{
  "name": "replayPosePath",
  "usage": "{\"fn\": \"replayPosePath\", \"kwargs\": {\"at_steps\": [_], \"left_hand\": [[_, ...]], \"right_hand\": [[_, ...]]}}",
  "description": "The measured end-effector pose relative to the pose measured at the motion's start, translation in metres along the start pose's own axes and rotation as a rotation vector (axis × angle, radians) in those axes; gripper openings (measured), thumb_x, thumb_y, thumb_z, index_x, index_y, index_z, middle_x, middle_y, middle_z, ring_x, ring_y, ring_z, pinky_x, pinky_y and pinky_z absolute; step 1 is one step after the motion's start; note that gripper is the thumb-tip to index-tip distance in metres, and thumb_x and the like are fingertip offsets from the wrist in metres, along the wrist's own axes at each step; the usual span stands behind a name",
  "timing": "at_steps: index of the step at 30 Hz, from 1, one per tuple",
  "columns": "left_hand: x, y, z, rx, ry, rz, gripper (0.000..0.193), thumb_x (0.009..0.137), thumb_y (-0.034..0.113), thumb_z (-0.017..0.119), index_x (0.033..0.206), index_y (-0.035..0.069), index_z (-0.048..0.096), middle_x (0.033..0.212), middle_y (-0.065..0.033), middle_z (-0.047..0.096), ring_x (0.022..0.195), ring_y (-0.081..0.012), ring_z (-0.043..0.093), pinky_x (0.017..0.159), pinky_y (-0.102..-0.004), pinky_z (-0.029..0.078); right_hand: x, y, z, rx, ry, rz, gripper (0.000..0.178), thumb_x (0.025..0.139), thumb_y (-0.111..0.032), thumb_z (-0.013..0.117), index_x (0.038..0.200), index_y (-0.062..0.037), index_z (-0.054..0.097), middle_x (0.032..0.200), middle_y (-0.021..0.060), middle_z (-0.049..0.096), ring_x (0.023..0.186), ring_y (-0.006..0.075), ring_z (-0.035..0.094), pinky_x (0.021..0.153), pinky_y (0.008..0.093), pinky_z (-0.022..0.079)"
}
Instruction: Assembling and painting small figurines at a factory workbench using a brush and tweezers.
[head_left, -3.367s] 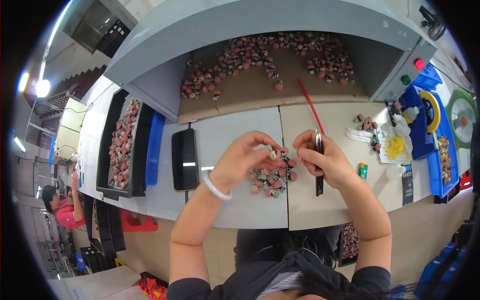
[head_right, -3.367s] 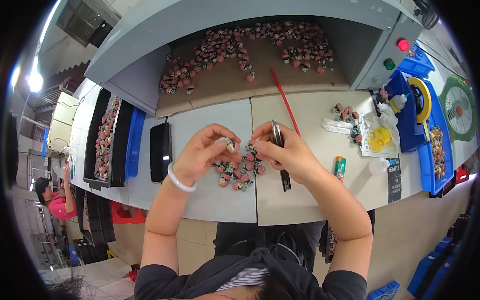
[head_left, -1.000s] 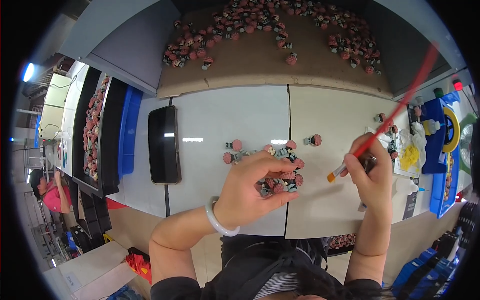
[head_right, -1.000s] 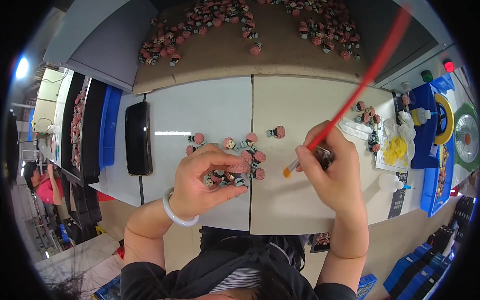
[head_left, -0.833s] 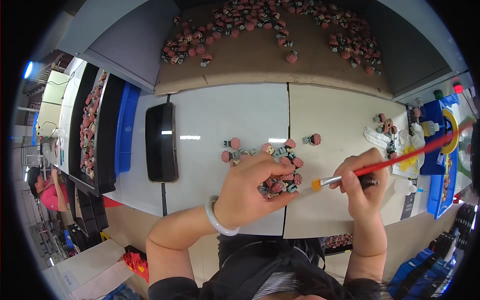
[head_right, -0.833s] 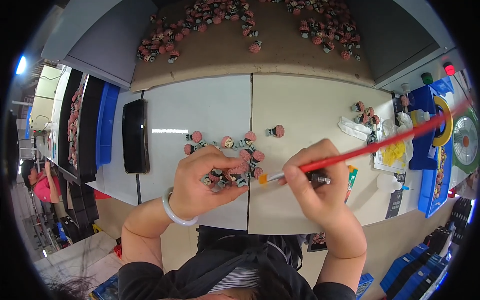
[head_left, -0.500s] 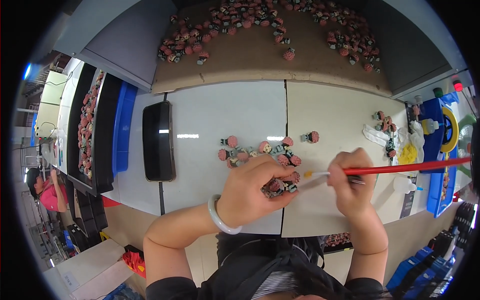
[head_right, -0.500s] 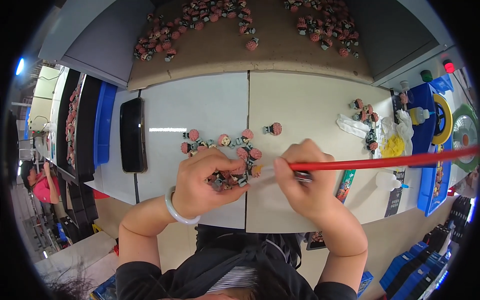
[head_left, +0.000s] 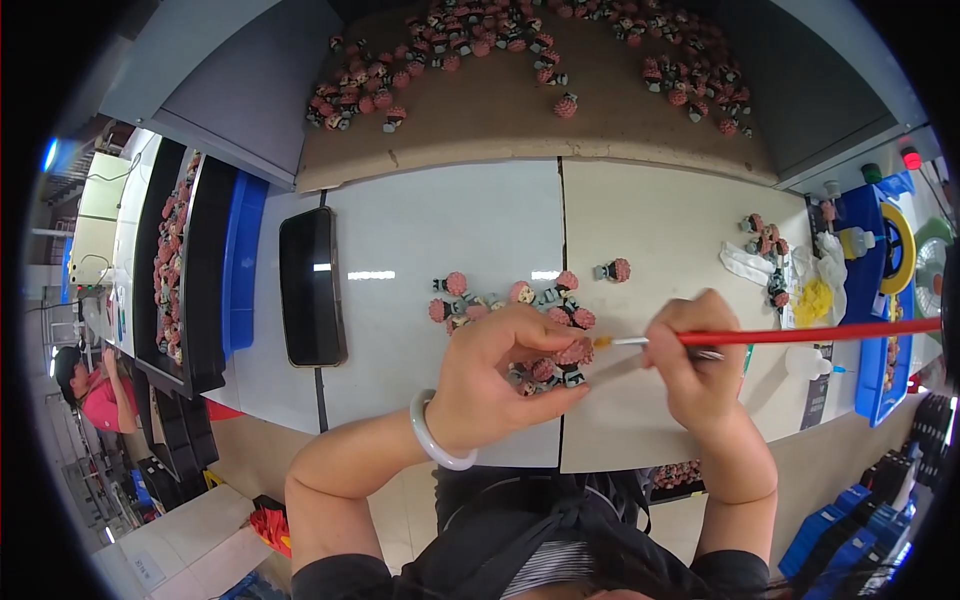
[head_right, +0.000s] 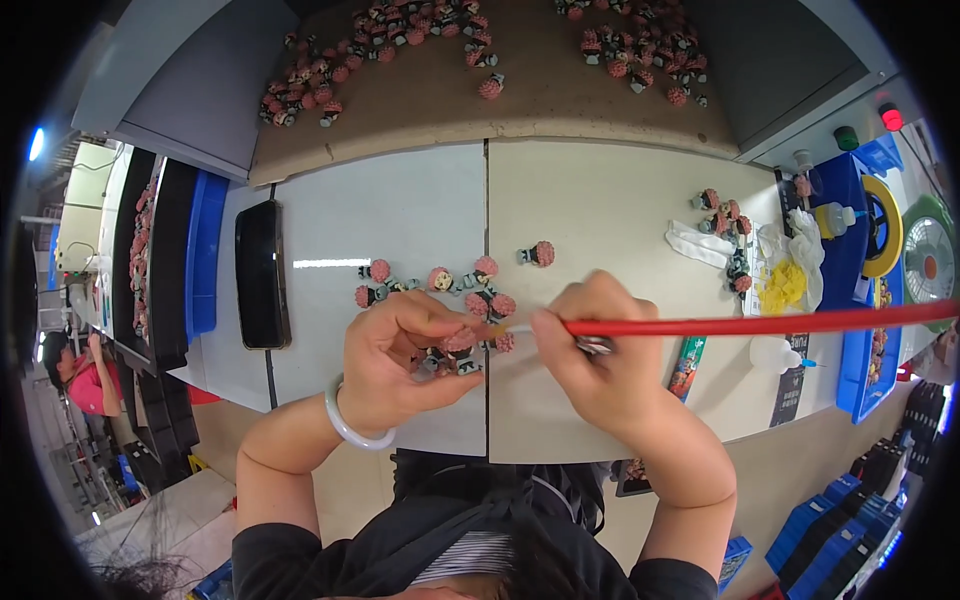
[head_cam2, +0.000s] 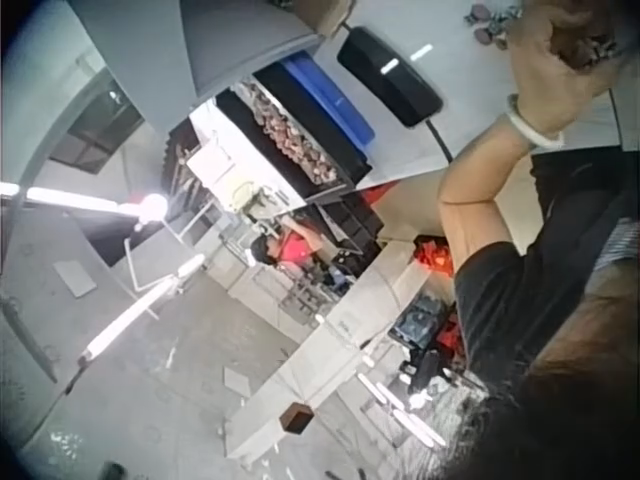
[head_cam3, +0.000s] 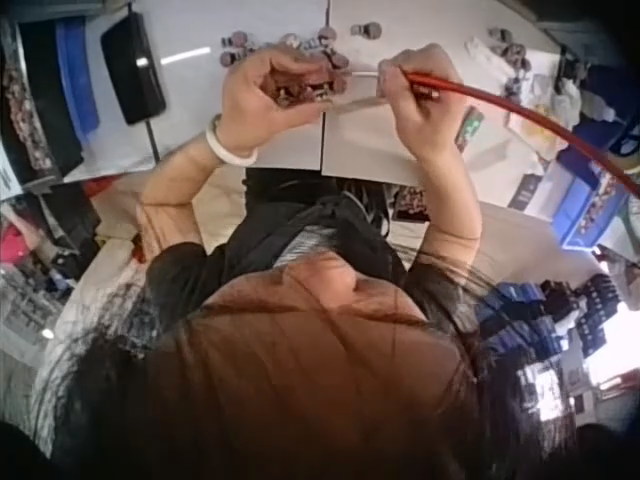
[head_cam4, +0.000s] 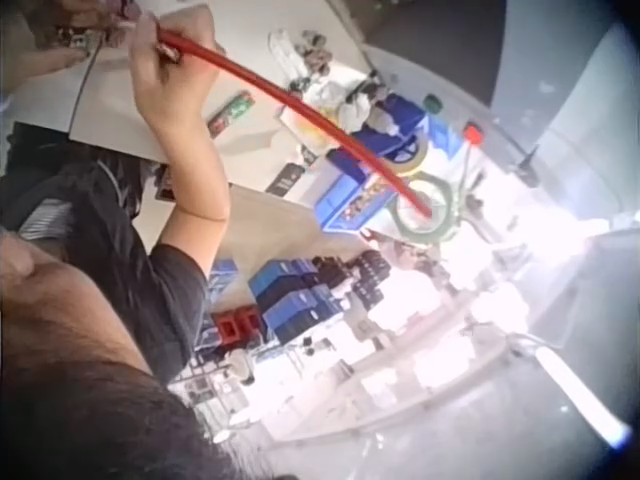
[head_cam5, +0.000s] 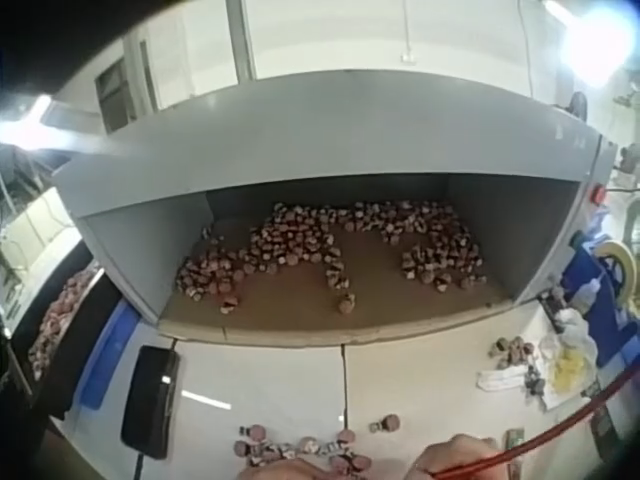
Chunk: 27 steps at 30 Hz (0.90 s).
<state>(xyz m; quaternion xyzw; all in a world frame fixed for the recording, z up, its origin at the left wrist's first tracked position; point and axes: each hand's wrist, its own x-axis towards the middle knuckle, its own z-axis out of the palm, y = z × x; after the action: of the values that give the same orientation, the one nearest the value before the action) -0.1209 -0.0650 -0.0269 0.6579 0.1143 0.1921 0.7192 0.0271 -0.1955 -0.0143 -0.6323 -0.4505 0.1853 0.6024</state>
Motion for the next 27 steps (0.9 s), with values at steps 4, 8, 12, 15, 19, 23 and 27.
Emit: {"fn": "replayPosePath", "kwargs": {"at_steps": [4, 8, 12, 15, 19, 23, 27], "left_hand": [[0.002, 0.001, 0.001, -0.076, -0.036, 0.011, 0.043, 0.062, -0.012, 0.070, 0.094, 0.003, 0.046, 0.099, -0.0124, 0.055, 0.101, -0.0253, 0.056, 0.087, -0.0365, 0.046], [0.001, -0.001, -0.004, -0.126, -0.107, 0.062, 0.043, 0.063, -0.012, 0.070, 0.095, 0.004, 0.045, 0.103, -0.0149, 0.056, 0.103, -0.0259, 0.055, 0.089, -0.0379, 0.044], [0.000, 0.002, -0.002, -0.171, -0.056, -0.032, 0.044, 0.064, -0.012, 0.069, 0.096, 0.004, 0.044, 0.107, -0.0168, 0.056, 0.104, -0.0266, 0.054, 0.091, -0.0378, 0.043], [0.001, 0.002, -0.002, -0.154, -0.060, -0.046, 0.044, 0.064, -0.012, 0.069, 0.096, 0.005, 0.044, 0.108, -0.0168, 0.056, 0.104, -0.0265, 0.054, 0.091, -0.0377, 0.043], [0.000, 0.002, 0.000, -0.155, -0.043, -0.065, 0.045, 0.064, -0.013, 0.069, 0.097, 0.005, 0.044, 0.106, -0.0165, 0.056, 0.104, -0.0260, 0.055, 0.091, -0.0380, 0.043], [-0.002, 0.010, -0.009, -0.153, -0.001, -0.038, 0.044, 0.063, -0.009, 0.071, 0.096, 0.004, 0.045, 0.103, -0.0142, 0.057, 0.100, -0.0250, 0.056, 0.087, -0.0362, 0.046], [0.008, 0.054, -0.043, 0.227, 0.335, 0.285, 0.040, 0.064, 0.000, 0.071, 0.097, 0.002, 0.049, 0.097, -0.0112, 0.055, 0.093, -0.0219, 0.056, 0.083, -0.0306, 0.043]], "right_hand": [[-0.001, -0.018, 0.001, -0.077, -0.173, -0.081, 0.011, 0.081, 0.003, 0.047, 0.078, -0.0013, 0.038, 0.056, 0.0077, 0.049, 0.046, 0.0107, 0.046, 0.041, 0.0223, 0.036], [0.000, -0.003, -0.004, -0.196, -0.167, 0.040, 0.011, 0.082, 0.001, 0.046, 0.079, -0.0020, 0.037, 0.055, 0.0077, 0.049, 0.045, 0.0098, 0.045, 0.040, 0.0209, 0.035], [-0.001, -0.020, -0.009, 0.152, 0.113, 0.069, 0.015, 0.079, 0.003, 0.055, 0.075, -0.0002, 0.041, 0.060, 0.0073, 0.054, 0.051, 0.0104, 0.052, 0.047, 0.0218, 0.040], [-0.003, -0.022, -0.010, 0.297, 0.144, 0.024, 0.015, 0.082, -0.006, 0.055, 0.078, -0.0006, 0.043, 0.060, 0.0081, 0.055, 0.053, 0.0124, 0.053, 0.048, 0.0231, 0.041], [-0.003, -0.022, -0.005, 0.134, -0.075, -0.035, 0.010, 0.078, -0.006, 0.060, 0.074, -0.0036, 0.051, 0.059, 0.0068, 0.053, 0.053, 0.0187, 0.053, 0.049, 0.0274, 0.041], [0.008, -0.017, -0.001, -0.279, -0.112, 0.092, 0.010, 0.076, 0.002, 0.056, 0.069, -0.0003, 0.049, 0.060, 0.0046, 0.049, 0.051, 0.0119, 0.044, 0.047, 0.0240, 0.034], [0.012, -0.008, -0.018, -0.298, 0.026, 0.115, 0.011, 0.077, 0.000, 0.054, 0.069, -0.0016, 0.047, 0.058, 0.0014, 0.046, 0.050, 0.0080, 0.041, 0.047, 0.0219, 0.031]]}}
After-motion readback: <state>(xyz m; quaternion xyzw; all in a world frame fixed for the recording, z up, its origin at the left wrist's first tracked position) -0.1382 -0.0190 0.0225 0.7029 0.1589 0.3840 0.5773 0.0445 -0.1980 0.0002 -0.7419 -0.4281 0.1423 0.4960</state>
